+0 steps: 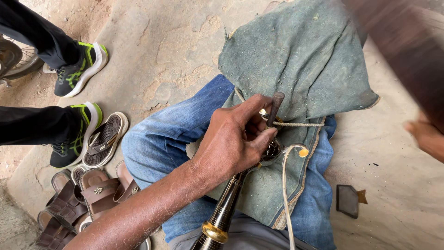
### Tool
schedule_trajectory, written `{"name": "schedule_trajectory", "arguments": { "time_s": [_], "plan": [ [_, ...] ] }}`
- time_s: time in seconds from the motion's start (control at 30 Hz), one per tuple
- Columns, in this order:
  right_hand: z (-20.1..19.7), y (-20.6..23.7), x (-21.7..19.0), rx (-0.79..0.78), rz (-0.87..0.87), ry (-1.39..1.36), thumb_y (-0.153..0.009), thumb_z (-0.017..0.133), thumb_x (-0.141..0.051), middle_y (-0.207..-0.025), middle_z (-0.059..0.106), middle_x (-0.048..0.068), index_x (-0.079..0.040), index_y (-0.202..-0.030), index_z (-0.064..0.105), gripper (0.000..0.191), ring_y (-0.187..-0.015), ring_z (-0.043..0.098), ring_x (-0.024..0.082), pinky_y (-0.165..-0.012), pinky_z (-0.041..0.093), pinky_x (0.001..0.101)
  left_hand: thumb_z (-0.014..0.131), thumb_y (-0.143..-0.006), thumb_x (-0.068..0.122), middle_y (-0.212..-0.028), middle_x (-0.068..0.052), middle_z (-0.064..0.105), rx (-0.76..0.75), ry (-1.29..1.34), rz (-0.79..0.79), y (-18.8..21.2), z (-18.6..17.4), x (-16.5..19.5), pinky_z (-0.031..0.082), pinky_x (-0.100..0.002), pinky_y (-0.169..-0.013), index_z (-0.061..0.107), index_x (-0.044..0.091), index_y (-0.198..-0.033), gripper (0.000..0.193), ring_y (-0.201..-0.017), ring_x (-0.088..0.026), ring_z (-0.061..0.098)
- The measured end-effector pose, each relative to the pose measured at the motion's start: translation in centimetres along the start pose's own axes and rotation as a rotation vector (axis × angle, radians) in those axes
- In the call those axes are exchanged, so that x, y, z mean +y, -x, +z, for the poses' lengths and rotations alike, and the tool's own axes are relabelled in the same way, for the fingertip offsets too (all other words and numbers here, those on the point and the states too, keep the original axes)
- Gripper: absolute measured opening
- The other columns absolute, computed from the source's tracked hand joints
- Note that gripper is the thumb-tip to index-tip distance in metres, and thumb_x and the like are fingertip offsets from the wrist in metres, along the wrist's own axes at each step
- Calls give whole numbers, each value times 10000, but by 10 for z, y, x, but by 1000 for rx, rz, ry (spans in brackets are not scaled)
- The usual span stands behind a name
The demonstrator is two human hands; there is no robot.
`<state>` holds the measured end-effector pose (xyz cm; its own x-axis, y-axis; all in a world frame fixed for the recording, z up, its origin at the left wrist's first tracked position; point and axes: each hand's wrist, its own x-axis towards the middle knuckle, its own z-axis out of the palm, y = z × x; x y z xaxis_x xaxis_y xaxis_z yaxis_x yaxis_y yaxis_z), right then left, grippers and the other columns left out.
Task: The person uses a hammer and chisel to engrave decorative patterns on a brass hookah bowl resting on a cloth-covered lap. The person repeatedly strikes the chisel to create indentations on the metal surface.
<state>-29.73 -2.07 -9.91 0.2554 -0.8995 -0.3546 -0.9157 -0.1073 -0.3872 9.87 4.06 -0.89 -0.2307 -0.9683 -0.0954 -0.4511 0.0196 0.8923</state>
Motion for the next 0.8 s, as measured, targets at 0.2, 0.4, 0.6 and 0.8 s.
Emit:
{"name": "schedule_trajectory", "arguments": {
  "time_s": [0.2,0.4,0.6,0.8],
  "plan": [
    [4,2,7,5,19,-7,-854,756,-235,-671,613,137,-13,-1134,642,375,-555,618,232,-507,573,347,786,-876,110,-728,-38,691,-43,19,-59,-3,-3,-4,562,-307,-565,600,76,-1226,398,-622,-130,701],
    [4,2,5,35,41,-53,-855,747,-297,-649,607,151,3,-1131,651,419,-543,621,251,-488,580,358,769,-882,97,-740,-46,718,-91,24,-71,-4,-4,-3,591,-314,-576,601,73,-1262,415,-649,-135,736],
    [14,39,-6,3,-20,-146,-738,802,-283,-708,635,110,1,-1157,653,528,-558,634,207,-554,567,332,750,-885,54,-929,-131,761,-78,-117,271,-13,-4,-1,647,-345,-702,611,41,-1296,435,-760,-195,764],
    [42,86,-30,-23,184,-375,-813,851,-144,-671,611,109,-9,-1103,650,377,-531,615,206,-657,550,325,707,-887,24,-804,-118,757,-308,-231,201,-28,-6,5,657,-342,-650,650,78,-1283,404,-715,-211,774]
  ]
}}
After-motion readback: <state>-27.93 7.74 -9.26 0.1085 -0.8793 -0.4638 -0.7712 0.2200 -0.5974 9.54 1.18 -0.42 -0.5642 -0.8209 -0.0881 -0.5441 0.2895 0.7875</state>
